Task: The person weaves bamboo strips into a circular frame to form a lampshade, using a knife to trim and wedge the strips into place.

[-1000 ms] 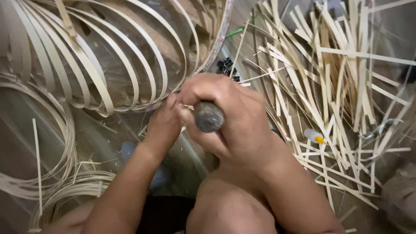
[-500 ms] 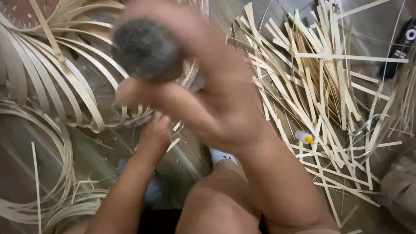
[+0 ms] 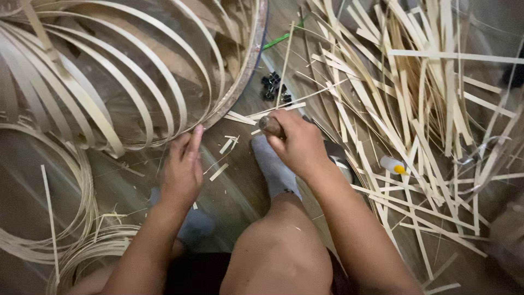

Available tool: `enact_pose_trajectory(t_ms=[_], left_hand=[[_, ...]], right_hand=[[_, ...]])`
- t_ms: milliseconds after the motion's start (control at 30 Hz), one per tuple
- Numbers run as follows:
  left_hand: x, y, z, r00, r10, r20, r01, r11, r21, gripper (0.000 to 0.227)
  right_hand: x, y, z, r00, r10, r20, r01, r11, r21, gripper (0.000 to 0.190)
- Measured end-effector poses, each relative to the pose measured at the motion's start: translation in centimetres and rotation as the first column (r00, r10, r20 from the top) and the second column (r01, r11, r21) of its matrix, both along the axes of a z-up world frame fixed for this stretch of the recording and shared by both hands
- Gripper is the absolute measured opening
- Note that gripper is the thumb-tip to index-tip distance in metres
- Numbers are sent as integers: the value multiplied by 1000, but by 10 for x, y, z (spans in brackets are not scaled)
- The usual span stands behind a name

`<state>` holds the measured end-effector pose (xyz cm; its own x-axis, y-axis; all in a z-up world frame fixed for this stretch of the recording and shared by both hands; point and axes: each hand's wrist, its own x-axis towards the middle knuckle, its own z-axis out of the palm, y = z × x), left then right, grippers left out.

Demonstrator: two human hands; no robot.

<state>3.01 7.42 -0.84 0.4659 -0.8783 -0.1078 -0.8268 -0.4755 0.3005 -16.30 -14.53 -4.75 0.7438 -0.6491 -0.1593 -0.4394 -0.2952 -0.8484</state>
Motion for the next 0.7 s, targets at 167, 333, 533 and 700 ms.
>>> enact_pose_trajectory(t_ms=[167,333,533,700], left_hand=[[3,-2,0,1000,-2,-20,2,1000,-1,71],[7,-2,4,997,30,-73,-30,1000,1,67],[14,-4,10,999,-32,-24,35,994,99,63],[15,-7,22,994,-44,-104,46,999,13,57]], right_hand=[[-11,3,-82,930,-75,-361,153,969,194,41],[-30,8,-107,927,-195,-319,123,965,-232,44],[26,19,-51,986,-165,20,155,957,244,24],[84,29,2,910,-199,365,37,913,407,23]])
